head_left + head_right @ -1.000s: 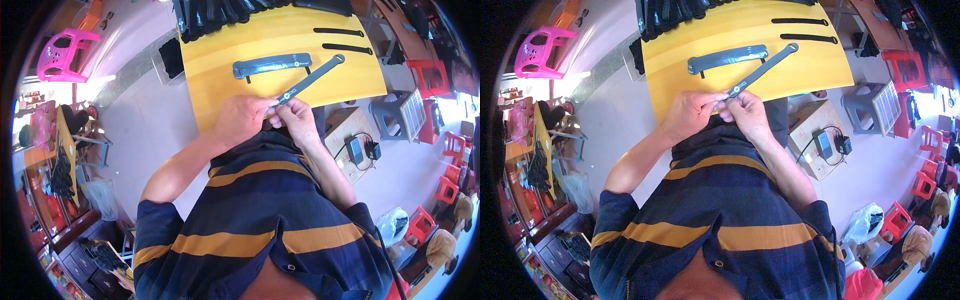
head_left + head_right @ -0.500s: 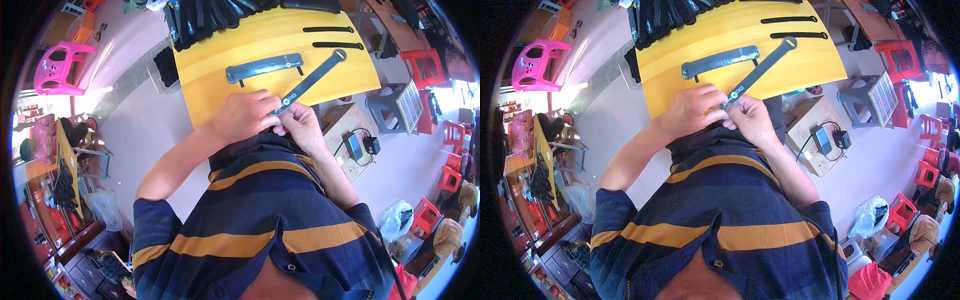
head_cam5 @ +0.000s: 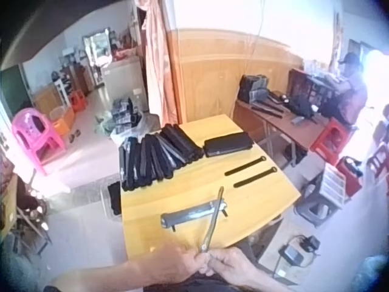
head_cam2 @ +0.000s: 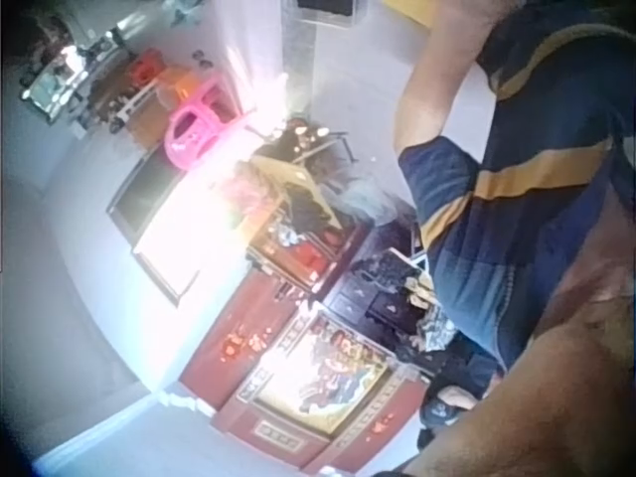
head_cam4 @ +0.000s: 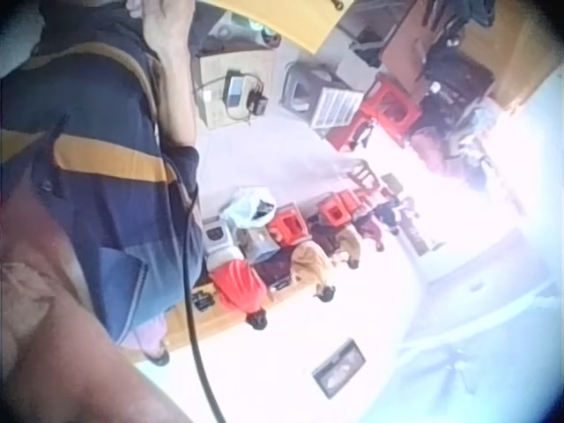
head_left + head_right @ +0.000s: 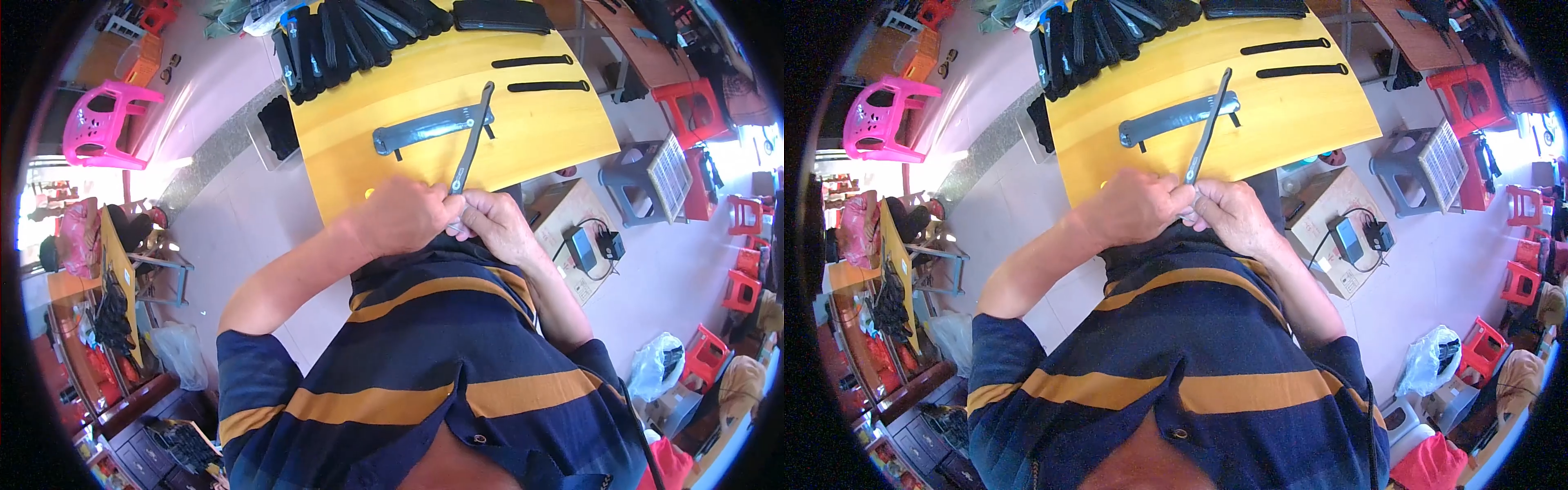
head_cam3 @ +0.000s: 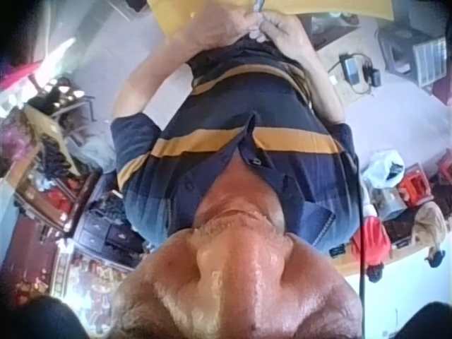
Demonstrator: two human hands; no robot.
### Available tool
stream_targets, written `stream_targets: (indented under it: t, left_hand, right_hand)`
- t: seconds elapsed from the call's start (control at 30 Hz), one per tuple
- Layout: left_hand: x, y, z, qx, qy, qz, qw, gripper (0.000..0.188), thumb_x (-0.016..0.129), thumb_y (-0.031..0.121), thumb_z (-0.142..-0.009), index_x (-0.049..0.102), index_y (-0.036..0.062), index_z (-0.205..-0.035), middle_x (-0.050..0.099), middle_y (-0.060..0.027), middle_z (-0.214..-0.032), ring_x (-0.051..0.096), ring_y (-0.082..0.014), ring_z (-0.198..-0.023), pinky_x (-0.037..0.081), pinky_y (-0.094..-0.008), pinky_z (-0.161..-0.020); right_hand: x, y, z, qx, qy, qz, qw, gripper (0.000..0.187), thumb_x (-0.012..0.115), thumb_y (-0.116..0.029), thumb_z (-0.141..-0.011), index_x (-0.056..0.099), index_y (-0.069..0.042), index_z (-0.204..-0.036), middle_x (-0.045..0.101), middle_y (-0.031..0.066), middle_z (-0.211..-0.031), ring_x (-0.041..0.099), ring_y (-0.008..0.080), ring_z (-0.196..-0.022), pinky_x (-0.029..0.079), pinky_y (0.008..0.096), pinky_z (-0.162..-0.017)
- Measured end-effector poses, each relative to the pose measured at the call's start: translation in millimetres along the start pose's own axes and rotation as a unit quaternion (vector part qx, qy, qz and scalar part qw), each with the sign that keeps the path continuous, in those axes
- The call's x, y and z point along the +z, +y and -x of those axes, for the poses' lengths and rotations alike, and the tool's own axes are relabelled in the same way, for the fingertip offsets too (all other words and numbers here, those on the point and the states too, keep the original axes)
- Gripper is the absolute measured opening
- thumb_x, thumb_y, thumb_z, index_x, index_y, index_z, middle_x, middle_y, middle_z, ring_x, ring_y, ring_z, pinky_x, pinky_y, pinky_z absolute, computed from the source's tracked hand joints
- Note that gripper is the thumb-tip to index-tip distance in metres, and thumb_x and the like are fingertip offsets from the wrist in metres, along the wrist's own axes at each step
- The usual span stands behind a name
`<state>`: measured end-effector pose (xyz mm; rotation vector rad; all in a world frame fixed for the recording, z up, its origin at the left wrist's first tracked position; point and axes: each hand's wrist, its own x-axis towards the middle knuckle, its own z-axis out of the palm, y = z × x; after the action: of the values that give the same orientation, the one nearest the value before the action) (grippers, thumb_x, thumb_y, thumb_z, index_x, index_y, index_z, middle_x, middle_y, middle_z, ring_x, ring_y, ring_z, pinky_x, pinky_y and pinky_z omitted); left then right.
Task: Assembling and inspecting black textile straps and small plastic components at a workbench.
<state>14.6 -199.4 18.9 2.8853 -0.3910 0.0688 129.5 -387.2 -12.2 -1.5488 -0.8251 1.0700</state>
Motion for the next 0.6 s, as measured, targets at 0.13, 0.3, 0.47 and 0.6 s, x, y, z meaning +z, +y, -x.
stream_targets:
  t: [0.13, 0.3, 0.47, 0.6]
  left_hand:
    - [-3.5, -3.4, -1.7, 0.02, -0.029, 0.094, 0.995, 0.012, 0.067, 0.013, -0.087, 0.057, 0.0091, -0.093, 0.065, -0.0111, -0.078, 0.07, -0.0335, -0.073, 0.055, -0.0457, -0.062]
    - [-4.5, -3.7, -6.3, 0.012, -0.025, 0.153, 0.988, 0.014, 0.068, 0.014, -0.086, 0.055, 0.0091, -0.088, 0.064, -0.0122, -0.077, 0.068, -0.0376, -0.074, 0.052, -0.0482, -0.061]
    - [-12.5, -1.8, -11.3, 0.011, 0.007, 0.269, 0.963, 0.017, 0.066, 0.017, -0.091, 0.054, 0.0094, -0.082, 0.065, -0.0127, -0.071, 0.067, -0.0369, -0.068, 0.052, -0.046, -0.06]
    - [-11.7, 10.9, -15.6, -0.002, 0.056, 0.315, 0.948, 0.02, 0.066, 0.017, -0.093, 0.053, 0.0082, -0.081, 0.065, -0.0122, -0.071, 0.066, -0.0368, -0.066, 0.052, -0.0447, -0.059]
  right_hand:
    - [-2.2, 8.3, 2.2, 0.007, -0.018, -0.023, 1.0, 0.025, 0.051, -0.011, -0.109, 0.072, 0.003, -0.107, 0.075, 0.005, -0.09, 0.071, 0.0099, -0.081, 0.058, 0.0257, -0.076]
    - [-3.4, 8.4, 5.0, -0.044, 0.009, -0.011, 0.999, 0.023, 0.052, -0.01, -0.106, 0.071, 0.002, -0.098, 0.073, 0.0055, -0.082, 0.07, 0.0119, -0.074, 0.059, 0.0279, -0.071]
    - [-6.3, 9.9, 9.2, -0.04, -0.055, -0.201, 0.977, 0.039, 0.049, -0.033, -0.111, 0.07, -0.001, -0.109, 0.071, 0.0058, -0.084, 0.069, 0.0132, -0.078, 0.055, 0.0272, -0.073]
    - [-5.6, 14.1, 9.7, -0.036, -0.081, -0.243, 0.966, 0.054, 0.047, -0.052, -0.11, 0.068, -0.002, -0.11, 0.068, 0.0049, -0.083, 0.066, 0.0134, -0.076, 0.052, 0.0275, -0.07]
